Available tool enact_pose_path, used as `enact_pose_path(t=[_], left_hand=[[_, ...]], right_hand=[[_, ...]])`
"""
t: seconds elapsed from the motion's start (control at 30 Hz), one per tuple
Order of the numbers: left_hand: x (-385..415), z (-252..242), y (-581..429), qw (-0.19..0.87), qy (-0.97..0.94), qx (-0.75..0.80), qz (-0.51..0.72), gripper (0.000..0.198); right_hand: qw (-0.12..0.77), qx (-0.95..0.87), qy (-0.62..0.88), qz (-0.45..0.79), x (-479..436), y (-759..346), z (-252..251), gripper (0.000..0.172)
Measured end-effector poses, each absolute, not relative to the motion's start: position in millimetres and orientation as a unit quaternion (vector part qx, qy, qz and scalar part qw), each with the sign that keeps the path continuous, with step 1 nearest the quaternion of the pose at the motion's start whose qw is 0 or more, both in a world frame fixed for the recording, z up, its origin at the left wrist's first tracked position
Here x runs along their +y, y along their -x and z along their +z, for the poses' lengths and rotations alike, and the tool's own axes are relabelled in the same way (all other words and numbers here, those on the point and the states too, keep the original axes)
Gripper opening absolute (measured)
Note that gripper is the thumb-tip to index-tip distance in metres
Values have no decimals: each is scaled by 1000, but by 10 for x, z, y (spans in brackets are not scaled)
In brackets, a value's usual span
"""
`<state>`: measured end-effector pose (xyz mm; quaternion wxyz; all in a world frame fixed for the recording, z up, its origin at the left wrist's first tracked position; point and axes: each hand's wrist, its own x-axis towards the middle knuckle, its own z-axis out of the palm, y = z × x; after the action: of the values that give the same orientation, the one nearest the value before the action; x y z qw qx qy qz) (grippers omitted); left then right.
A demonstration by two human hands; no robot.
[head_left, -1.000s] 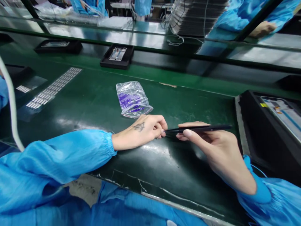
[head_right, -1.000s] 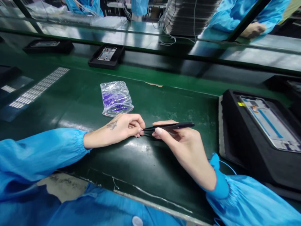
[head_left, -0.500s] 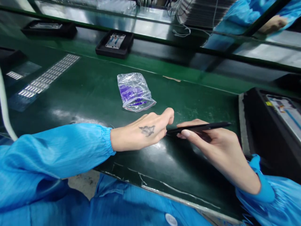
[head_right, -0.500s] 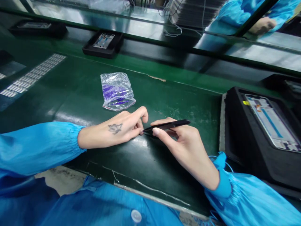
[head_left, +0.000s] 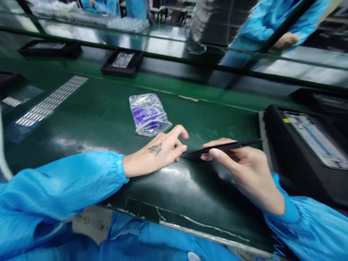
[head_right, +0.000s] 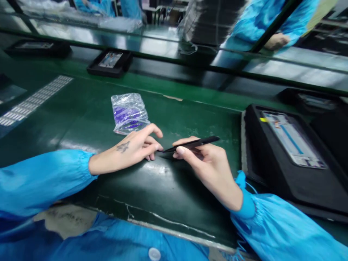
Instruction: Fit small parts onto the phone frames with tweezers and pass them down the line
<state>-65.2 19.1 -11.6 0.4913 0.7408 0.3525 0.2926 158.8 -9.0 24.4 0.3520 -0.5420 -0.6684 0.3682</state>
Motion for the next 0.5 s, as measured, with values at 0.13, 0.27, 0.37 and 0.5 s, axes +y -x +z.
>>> enact_pose_path(t=[0.13, 0.27, 0.37, 0.5], left_hand=[[209, -290, 611, 532, -711, 367, 278, 13], [237, -430, 591, 489, -754, 378, 224, 13], [208, -536, 595, 443, -777, 398, 205, 24], [150, -626, 599, 371, -805, 415, 206, 32]], right_hand=[[395, -635, 515, 419, -201, -1720, 219, 20], [464, -576, 478, 473, -249, -1830, 97, 23], [476, -583, 465, 466, -252, -1865, -7, 26], [490, -587, 448, 463, -284, -1872, -85, 29]])
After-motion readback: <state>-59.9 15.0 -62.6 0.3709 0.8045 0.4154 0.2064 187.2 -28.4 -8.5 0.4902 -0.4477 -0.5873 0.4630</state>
